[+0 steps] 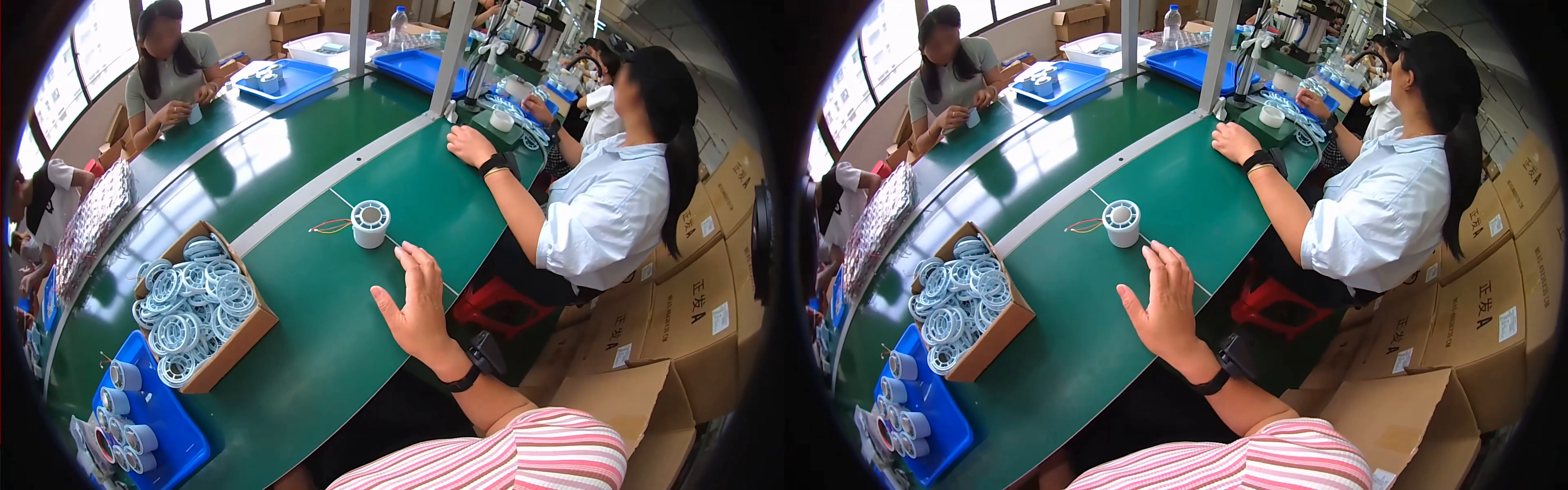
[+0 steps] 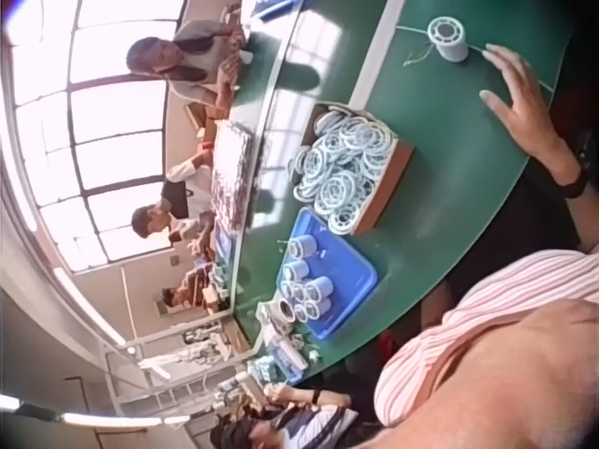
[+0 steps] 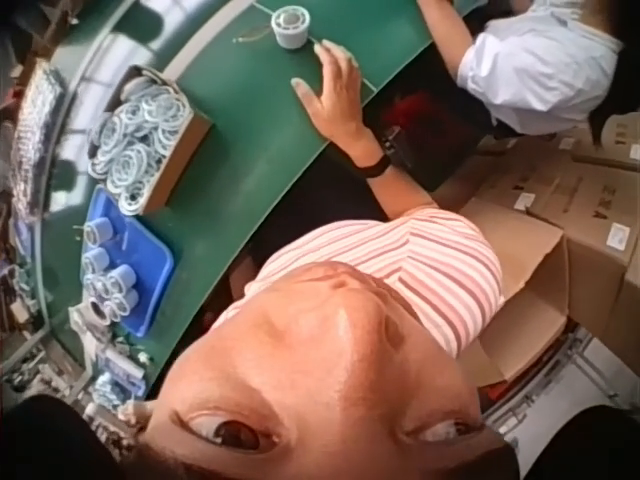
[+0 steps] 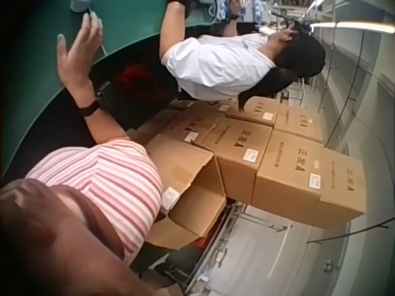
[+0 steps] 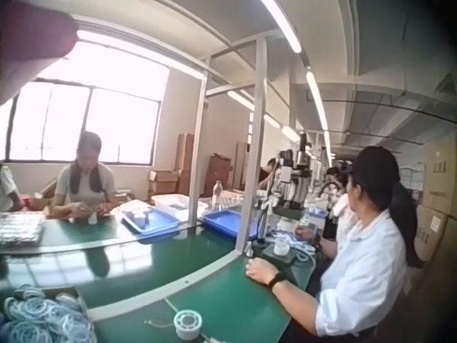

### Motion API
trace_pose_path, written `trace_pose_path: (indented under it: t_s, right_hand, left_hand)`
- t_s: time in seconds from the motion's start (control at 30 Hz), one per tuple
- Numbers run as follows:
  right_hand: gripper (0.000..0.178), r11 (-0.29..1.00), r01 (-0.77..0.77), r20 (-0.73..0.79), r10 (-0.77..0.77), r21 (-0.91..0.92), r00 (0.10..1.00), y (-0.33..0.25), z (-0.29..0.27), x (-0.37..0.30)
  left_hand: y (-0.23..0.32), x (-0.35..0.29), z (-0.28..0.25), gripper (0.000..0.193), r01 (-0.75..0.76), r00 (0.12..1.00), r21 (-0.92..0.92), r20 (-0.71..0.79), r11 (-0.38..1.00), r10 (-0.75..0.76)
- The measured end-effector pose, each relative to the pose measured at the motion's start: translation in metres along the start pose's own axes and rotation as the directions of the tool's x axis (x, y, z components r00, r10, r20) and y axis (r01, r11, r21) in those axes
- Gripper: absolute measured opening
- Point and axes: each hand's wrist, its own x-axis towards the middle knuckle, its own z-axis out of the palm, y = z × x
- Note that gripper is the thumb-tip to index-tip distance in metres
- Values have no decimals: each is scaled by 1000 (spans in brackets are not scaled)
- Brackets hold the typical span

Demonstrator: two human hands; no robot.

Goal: Assembling electronic components by manually placing small parts into circular plastic housings at a factory workbench.

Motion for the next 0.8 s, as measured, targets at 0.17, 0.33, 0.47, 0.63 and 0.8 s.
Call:
trace_pose_path:
  t_s: [0.17, 0.33, 0.47, 0.63, 0.8]
  right_hand:
    - [62, 1000, 19, 58, -20, 5, 998, 3, -6, -3]
    - [59, 996, 49, 90, -56, 71, 994, -4, -6, -5]
    - [55, 992, 30, 84, -40, 120, 996, -10, -13, -16]
    - [52, 999, 5, 121, -8, 31, 993, -12, -33, -35]
    - [50, 998, 53, 117, -56, 24, 992, -11, -45, -41]
  left_hand:
    - [12, -34, 17, 34, 76, 997, -16, 3, 997, -76]
    - [35, -98, 15, 35, 186, 981, -26, -55, 982, -187]
    - [125, -120, -46, 47, 418, 846, -180, 434, 891, -309]
    - [214, -133, -167, 43, 136, 808, -554, 542, 821, 232]
    - [219, -162, -222, 23, 97, 959, -225, -239, 970, -151]
